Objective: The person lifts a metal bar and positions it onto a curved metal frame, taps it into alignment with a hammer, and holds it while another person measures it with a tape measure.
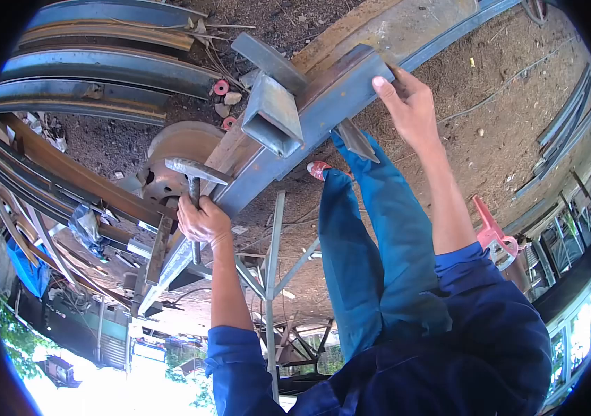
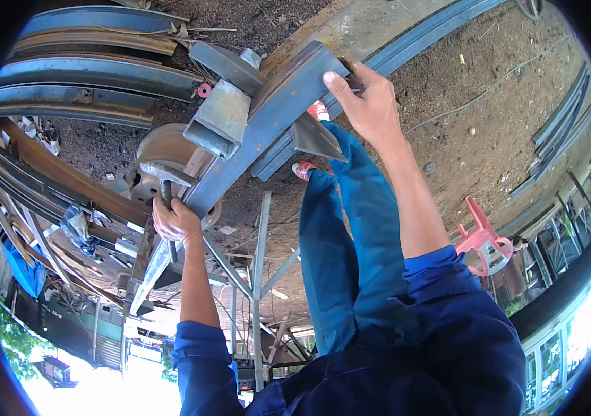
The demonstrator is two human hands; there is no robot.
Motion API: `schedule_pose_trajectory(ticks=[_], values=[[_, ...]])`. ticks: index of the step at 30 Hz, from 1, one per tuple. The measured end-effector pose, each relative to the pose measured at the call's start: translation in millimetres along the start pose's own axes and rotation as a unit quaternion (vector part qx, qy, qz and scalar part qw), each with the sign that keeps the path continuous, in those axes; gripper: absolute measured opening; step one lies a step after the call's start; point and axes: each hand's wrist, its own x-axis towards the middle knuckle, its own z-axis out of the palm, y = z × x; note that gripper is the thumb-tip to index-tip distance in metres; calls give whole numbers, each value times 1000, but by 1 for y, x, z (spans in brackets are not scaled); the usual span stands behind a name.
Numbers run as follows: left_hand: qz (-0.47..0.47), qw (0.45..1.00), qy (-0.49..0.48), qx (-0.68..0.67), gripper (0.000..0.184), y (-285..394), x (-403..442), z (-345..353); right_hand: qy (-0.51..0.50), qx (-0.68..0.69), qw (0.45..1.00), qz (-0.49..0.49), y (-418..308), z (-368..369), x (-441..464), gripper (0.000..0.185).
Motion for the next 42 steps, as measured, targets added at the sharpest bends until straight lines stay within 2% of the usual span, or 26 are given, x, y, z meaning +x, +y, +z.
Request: schedule_pose_trajectory(ticks=[3, 7, 9, 10, 11, 13, 14, 17, 18, 20, 21, 22, 23, 24, 25, 26, 27, 29, 31, 32, 34, 35, 37, 38, 41, 42], values=[[-4, 1000, -11, -4, 38, -3, 0, 0, -22, -66, 997, 18, -5, -6, 0, 47], [-18, 999, -27, -7, 41, -2, 0, -2, -24, -62, 997, 25, -4, -10, 3, 49], [-14, 999, -34, -3, 41, -3, -1, -1, -42, -127, 991, 3, -5, -14, 6, 51], [-17, 999, -30, -1, 41, -4, -1, 1, -32, -124, 991, -41, -1, -14, 11, 59], [-21, 999, -25, 2, 41, -5, -1, 2, -32, -124, 991, -39, 0, -14, 14, 59], [-15, 1000, -19, 0, 38, -4, -1, 1, 29, -160, 980, -119, -7, -12, 23, 65], [-12, 1000, -11, -3, 36, -2, -1, 1, 31, -112, 986, -122, -4, -6, 31, 68], [-10, 1000, -16, -2, 38, -2, 0, 1, 13, -155, 981, -112, -13, 8, 46, 62], [31, 999, 34, -4, 38, -9, -3, 8, -37, -168, 983, -58, -17, 11, 49, 54], [-3, 1000, -12, -20, 24, 1, 0, 3, -36, -201, 957, -205, -4, 17, 55, 43], [30, 998, 30, -43, 15, 4, 2, 1, -53, -295, 932, -203, -10, 16, 55, 36], [18, 1000, 10, -15, 12, -3, 1, 4, -71, -365, 913, -168, -4, 16, 59, 38], [-1, 1000, -20, -10, 12, -1, 3, 0, -33, -349, 893, -283, 40, 4, 78, 41], [-4, 999, -2, -39, 13, -2, 5, -1, -66, -345, 914, -201, 44, -2, 87, 40], [-14, 998, 4, -59, 15, -3, 7, -2, -41, -314, 927, -200, 67, -11, 100, 39], [-28, 997, 2, -69, 16, 4, 4, -5, -38, -364, 907, -207, 78, -26, 113, 41], [-24, 997, -11, -74, 17, 8, 6, -13, -10, -306, 944, -126, 69, -25, 107, 46], [-34, 995, -11, -89, 18, 12, 7, -11, 4, -294, 948, -119, 66, -22, 109, 52], [-31, 991, 31, -130, 19, 12, 2, -12, 15, -262, 947, -182, 65, -33, 107, 55], [-36, 990, 23, -136, 20, 12, 0, -13, 15, -232, 962, -143, 65, -36, 109, 54], [-37, 987, 38, -154, 20, 5, 2, -11, 6, -231, 958, -171, 60, -33, 118, 52], [-40, 986, 29, -159, 20, 4, 2, -13, 27, -310, 940, -137, 49, -38, 111, 51], [-40, 984, 27, -171, 19, 4, 0, -12, 90, -344, 915, -193, 16, -49, 94, 48], [-41, 982, 37, -179, 19, 4, -1, -6, 90, -343, 912, -204, -9, -48, 78, 48], [-42, 976, 69, -203, 18, 4, -2, 4, 323, -163, 890, -276, -86, -23, 0, 31], [-49, 973, 74, -214, 19, 5, -3, 5, 343, -102, 870, -338, -98, -13, -16, 27]])
